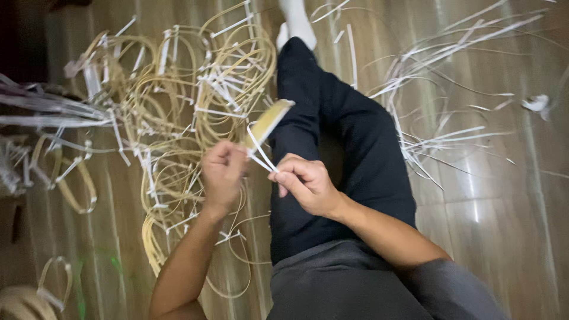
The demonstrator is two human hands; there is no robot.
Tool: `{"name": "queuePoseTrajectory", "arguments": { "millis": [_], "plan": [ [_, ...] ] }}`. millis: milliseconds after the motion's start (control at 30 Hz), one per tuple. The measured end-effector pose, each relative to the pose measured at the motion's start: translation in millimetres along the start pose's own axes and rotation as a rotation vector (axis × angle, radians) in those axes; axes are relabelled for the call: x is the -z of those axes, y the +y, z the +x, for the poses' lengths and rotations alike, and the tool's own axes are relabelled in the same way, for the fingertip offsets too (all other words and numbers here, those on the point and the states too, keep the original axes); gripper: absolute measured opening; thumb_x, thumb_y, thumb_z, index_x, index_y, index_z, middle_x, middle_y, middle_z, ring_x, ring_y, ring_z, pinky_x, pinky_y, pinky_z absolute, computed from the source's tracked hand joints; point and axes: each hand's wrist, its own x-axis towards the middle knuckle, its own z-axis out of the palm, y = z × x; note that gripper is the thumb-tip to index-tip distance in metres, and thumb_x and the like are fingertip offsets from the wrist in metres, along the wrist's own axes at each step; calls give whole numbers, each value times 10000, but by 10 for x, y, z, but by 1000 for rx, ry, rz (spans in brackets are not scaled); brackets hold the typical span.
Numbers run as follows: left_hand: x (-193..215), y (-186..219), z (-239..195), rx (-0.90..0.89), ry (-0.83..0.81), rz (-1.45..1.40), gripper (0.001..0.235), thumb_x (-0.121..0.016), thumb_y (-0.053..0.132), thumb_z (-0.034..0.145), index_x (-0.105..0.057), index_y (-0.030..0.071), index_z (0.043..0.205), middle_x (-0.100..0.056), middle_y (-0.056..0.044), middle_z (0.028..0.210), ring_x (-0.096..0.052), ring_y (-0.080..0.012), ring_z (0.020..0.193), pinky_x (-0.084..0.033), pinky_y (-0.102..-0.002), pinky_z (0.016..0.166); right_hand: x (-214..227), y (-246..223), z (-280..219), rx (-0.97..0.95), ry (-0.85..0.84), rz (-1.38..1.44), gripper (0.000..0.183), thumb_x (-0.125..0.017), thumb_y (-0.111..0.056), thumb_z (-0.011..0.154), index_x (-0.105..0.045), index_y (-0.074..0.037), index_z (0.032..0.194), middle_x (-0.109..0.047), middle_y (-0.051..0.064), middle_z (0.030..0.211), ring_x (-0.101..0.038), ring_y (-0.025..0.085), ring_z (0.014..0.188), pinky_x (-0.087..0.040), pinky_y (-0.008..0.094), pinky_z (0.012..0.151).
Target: The person sits on the floor and assembles small bamboo frames by wrapping white plastic ties around the joints. They use scissors to trim the excess tie material after securing each frame.
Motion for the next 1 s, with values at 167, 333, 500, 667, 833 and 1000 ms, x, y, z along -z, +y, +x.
{"name": "queuePoseTrajectory", "arguments": {
  "millis": [167, 333, 500, 667, 833, 1000],
  "plan": [
    [554, -194, 454, -127, 144, 48, 287, -603, 119, 1091, -547, 97, 811, -483, 62, 695, -403, -37, 582, -306, -242, 510, 264, 88, -188, -180, 275, 228, 177, -595, -139, 1048, -662, 5, 1127, -666, 19, 848, -612, 50, 712, -510, 213, 676],
    [992, -55, 463, -109, 419, -3, 286, -562, 71, 1098, -535, 103, 815, -485, 39, 649, -394, -54, 506, -280, -260, 464, 1000, -198, -387, -473, 452, -363, 278, -591, -255, 1022, -686, -9, 1109, -734, 55, 767, -703, 124, 704, -544, 272, 658],
    [609, 233, 164, -259, 247, 52, 278, -571, 54, 1125, -557, 77, 848, -532, 12, 685, -460, -53, 513, -342, -246, 499, 978, -623, -504, -655, -122, -966, 405, -691, -485, 935, -761, -94, 1012, -757, 140, 861, -732, 335, 826, -567, 425, 739],
    [-116, 443, -278, -342, -102, 245, 162, -663, 28, 1006, -614, 27, 851, -611, 5, 705, -538, -35, 597, -413, -195, 528, 381, -790, -98, 151, 21, -595, 385, -758, -306, 962, -675, -34, 1223, -724, 116, 1158, -705, 297, 1068, -566, 393, 946],
    [-320, 607, -345, -302, -222, 244, 138, -717, 14, 936, -616, 32, 844, -602, 28, 654, -510, -19, 563, -377, -184, 515, 203, -755, -43, 23, -7, -255, 172, -696, -195, 1015, -728, -42, 1087, -757, 68, 943, -682, 191, 889, -558, 318, 818],
    [-329, 734, -365, -210, -184, 224, 128, -732, 26, 946, -617, 6, 895, -592, 1, 706, -503, -29, 622, -368, -198, 564, 279, -415, -248, -190, -99, -63, 199, -611, -187, 1061, -745, -41, 1069, -747, 21, 809, -680, 147, 798, -542, 294, 762]
  ]
}}
